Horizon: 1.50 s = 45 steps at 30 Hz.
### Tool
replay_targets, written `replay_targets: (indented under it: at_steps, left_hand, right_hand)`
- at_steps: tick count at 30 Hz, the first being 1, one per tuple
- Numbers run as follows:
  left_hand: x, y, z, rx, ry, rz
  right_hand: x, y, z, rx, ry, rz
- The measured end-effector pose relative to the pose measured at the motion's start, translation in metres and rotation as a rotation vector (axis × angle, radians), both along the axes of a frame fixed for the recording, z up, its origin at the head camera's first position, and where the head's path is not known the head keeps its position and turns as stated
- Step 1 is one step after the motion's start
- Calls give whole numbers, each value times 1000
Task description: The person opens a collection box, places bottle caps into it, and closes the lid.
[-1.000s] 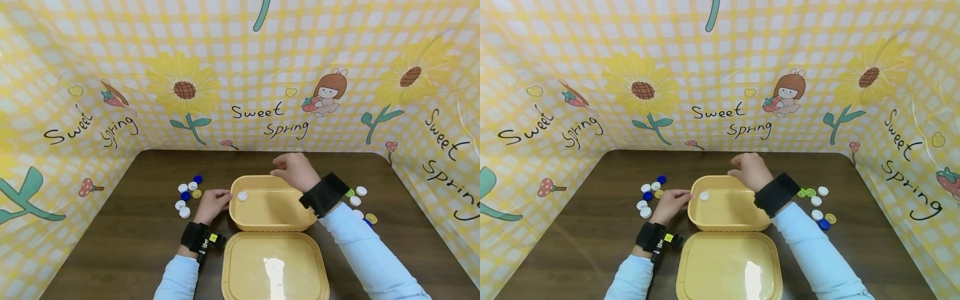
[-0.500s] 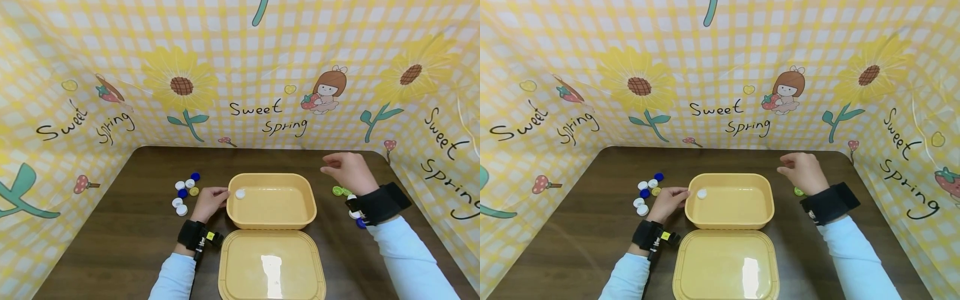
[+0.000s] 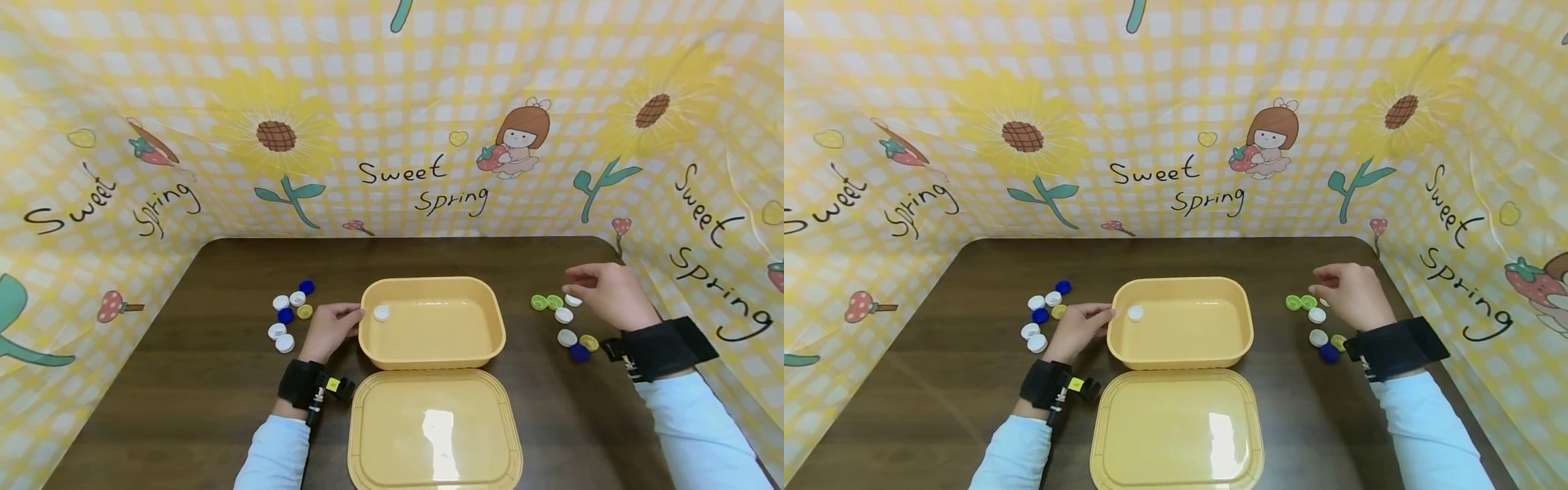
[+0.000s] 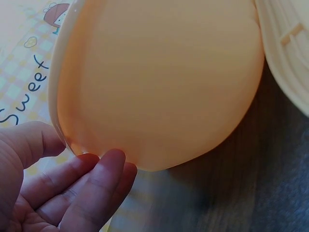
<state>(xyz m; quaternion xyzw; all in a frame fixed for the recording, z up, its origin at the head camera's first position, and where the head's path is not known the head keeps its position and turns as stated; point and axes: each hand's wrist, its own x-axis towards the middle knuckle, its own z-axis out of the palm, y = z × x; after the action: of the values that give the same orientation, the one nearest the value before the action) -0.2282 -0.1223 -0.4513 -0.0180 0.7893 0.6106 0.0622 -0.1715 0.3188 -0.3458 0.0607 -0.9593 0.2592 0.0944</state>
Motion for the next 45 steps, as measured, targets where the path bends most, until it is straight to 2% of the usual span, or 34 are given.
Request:
replay_targets:
  at_steps: [9, 12, 29, 36, 45]
  left_hand:
    - [-2, -1, 0, -2, -14, 4]
    - [-2, 0, 0, -6, -20, 7]
    - [-1, 1, 2, 17, -34, 1]
    - [-1, 1, 2, 24, -36, -4]
    - [-1, 0, 2, 52, -29, -15]
  right_hand:
    - [10, 29, -25, 15, -128, -58]
    - [13, 38, -33, 38, -141, -67]
    - [19, 63, -77, 14, -245, -9]
    - [20, 63, -88, 36, -268, 21]
    - [18, 60, -92, 73, -272, 35]
